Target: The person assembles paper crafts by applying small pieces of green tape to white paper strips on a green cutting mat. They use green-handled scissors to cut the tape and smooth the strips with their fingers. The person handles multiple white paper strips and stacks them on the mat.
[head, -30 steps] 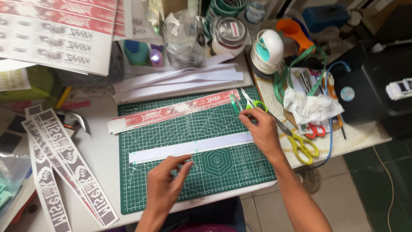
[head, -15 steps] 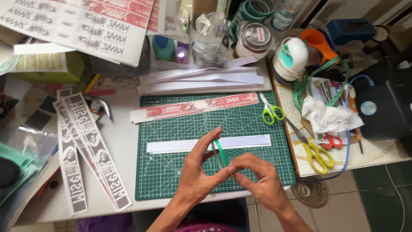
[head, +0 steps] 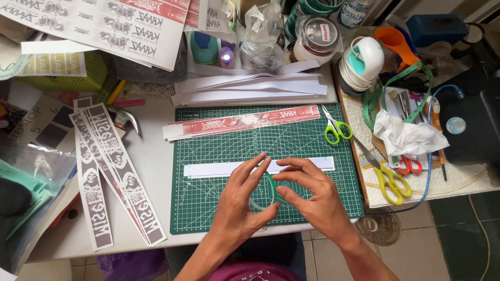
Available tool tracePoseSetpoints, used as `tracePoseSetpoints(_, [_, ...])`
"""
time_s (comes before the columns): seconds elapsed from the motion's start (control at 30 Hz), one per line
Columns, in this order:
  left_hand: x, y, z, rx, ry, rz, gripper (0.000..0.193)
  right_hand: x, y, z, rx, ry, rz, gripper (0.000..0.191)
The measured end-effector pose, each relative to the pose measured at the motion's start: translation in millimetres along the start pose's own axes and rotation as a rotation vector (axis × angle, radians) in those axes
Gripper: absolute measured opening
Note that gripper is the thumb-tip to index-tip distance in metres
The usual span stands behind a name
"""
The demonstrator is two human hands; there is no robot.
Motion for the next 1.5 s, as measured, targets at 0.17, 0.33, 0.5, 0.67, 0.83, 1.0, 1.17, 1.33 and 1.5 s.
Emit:
tracePoseSetpoints(0.17, [-1, 0, -1, 0.005, -0.002, -0.016, 0.084, -1, 1, 5, 0.009, 0.005, -0.004, 0.016])
tracePoseSetpoints(0.33, [-8, 3, -3, 0.088, 0.053, -0.117, 0.076, -2, 2, 16, -0.061, -0.003, -0.009, 0.014])
tracePoseSetpoints(0.5, [-17, 11, -13, 0.183, 0.033, -0.232, 0.077, 2, 0, 16, -0.027, 0.011, 0.051, 0.012])
tracePoseSetpoints(0.67, [-13, 16, -1, 0.039, 0.154, -0.218, 0.085, -1, -2, 22, -0.04, 0.019, 0.052, 0.012])
tracePoseSetpoints(0.83, [-19, 18, -16, 0.158, 0.142, -0.288, 0.084, -2, -2, 23, -0.042, 0.018, 0.056, 0.012])
tracePoseSetpoints(1.0, [-24, 18, -25, 0.262, 0.108, -0.344, 0.085, -2, -4, 24, -0.058, 0.008, 0.058, 0.011])
tracePoseSetpoints(1.17, [-24, 21, -28, 0.301, 0.109, -0.362, 0.089, -3, -3, 23, -0.019, 0.016, 0.06, 0.011])
tracePoseSetpoints(1.33, [-28, 32, -30, 0.315, 0.091, -0.451, 0.089, -10, 9, 50, -0.098, -0.028, -0.027, 0.016])
tracePoseSetpoints(1.5, [-39, 54, -32, 0.359, 0.146, -0.585, 0.095, -38, 39, 119, -0.589, -0.345, -0.456, 0.019])
Point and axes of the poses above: each hand's wrist, its own y-axis away from the middle knuckle, its own x-axis out of the back of the hand, z = x × y, the point moved 10 cm from there along -y, towards the middle knuckle, and after that the axes turned 10 degrees about z, right-handed, at the moved point
